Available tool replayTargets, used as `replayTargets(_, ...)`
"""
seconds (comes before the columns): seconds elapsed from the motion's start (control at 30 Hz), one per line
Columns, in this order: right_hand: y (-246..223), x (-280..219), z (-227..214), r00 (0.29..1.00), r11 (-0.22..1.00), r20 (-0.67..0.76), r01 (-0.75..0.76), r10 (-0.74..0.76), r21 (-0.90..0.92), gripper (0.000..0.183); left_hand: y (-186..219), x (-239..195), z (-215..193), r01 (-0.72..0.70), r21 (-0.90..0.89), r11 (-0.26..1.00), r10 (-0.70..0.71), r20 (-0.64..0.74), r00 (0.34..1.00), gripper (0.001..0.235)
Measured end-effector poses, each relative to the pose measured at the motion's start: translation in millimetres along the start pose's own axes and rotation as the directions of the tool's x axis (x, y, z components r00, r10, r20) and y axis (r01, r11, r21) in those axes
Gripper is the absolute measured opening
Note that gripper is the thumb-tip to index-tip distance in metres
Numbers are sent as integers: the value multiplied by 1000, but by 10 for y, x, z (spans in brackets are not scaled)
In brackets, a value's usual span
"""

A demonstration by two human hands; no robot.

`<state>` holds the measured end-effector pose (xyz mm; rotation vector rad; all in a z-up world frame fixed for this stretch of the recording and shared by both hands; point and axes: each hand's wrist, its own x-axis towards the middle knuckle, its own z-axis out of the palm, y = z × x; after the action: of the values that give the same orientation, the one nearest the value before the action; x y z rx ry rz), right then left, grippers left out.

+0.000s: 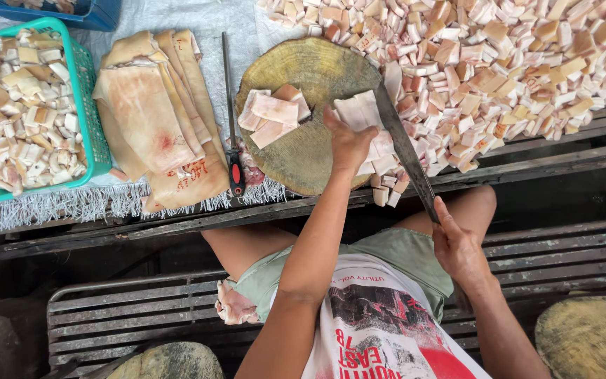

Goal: The person chops pieces of animal skin and fat on a wooden board using a large knife, moving the cut pieces into a pile and selecting new sections from a stack.

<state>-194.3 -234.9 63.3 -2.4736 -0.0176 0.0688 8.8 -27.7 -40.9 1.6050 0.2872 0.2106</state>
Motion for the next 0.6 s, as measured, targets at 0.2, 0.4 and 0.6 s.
replayTargets(0.2,-74,-40,200,990,980,88,-125,112,157,60,-27,-55,4,99,-378,920,-115,-22,993,118)
replayTargets(0.4,-367,-33,334,989,979,124,-108,87,174,61,329,31,-358,136,-638,758,-172,6,985,106)
replayTargets(0.6,-853,299,439,984,976,55,161,-170,149,60,914,382,-881,24,-567,823,-101,-106,989,113)
